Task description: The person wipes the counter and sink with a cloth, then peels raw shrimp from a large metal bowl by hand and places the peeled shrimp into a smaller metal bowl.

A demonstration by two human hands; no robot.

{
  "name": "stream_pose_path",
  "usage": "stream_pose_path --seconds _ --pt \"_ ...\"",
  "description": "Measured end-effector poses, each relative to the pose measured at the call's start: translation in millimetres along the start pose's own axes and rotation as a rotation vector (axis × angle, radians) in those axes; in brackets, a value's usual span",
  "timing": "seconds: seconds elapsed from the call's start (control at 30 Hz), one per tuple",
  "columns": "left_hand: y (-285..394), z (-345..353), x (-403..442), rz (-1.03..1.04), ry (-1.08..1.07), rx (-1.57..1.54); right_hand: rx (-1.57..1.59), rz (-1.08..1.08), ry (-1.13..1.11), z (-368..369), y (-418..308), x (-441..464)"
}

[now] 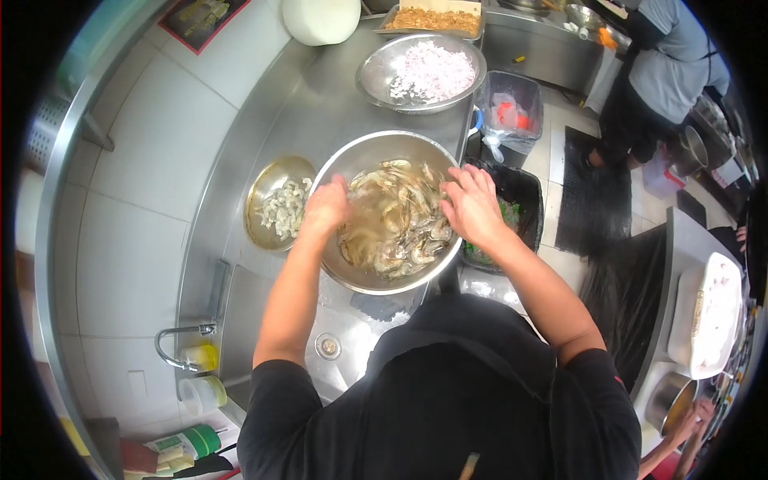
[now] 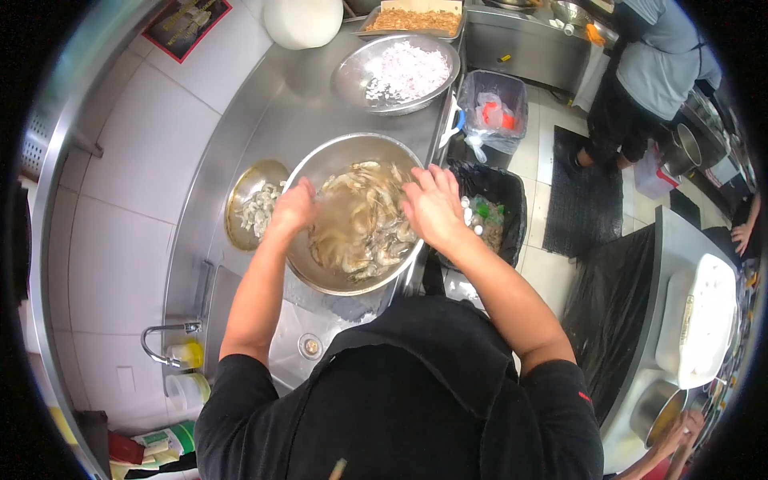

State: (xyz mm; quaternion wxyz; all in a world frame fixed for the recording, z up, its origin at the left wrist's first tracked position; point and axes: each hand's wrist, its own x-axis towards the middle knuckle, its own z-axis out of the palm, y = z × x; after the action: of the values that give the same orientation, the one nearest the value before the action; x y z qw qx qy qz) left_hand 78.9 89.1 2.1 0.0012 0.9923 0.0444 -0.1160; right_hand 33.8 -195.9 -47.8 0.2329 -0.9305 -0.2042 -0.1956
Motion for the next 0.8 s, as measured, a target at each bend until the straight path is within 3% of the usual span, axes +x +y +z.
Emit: stream_pose_path --seconds 0.03,0.13,0.2,0.33,0.67,0.8 --pt "-3.8 -11.6 -13.6 0.107 0.144 -0.090 0.045 -0.031 0.000 -4.5 -5.3 4.5" --pt "10.6 -56.9 -49.5 0.209 0.183 -0.354 0.224 -0.123 0.002 -21.4 -29.8 23.3" --pt "13.3 -53.8 -55.8 0.282 0.189 -0.562 0.390 -0.192 0.019 -27.8 -44.6 40.0" --pt "29.2 -40.7 -64.0 0.422 0.205 -0.886 0.363 -0.253 -0.038 -16.7 -55.7 59.7" --pt "56.3 -9.1 -70.2 0.247 -0.003 -0.999 0.189 -0.121 -0.314 -7.5 -48.2 49.6" --pt "51.7 -1.3 -68.8 0.186 0.027 -1.123 0.294 0.074 -0.173 -21.7 -36.5 51.1"
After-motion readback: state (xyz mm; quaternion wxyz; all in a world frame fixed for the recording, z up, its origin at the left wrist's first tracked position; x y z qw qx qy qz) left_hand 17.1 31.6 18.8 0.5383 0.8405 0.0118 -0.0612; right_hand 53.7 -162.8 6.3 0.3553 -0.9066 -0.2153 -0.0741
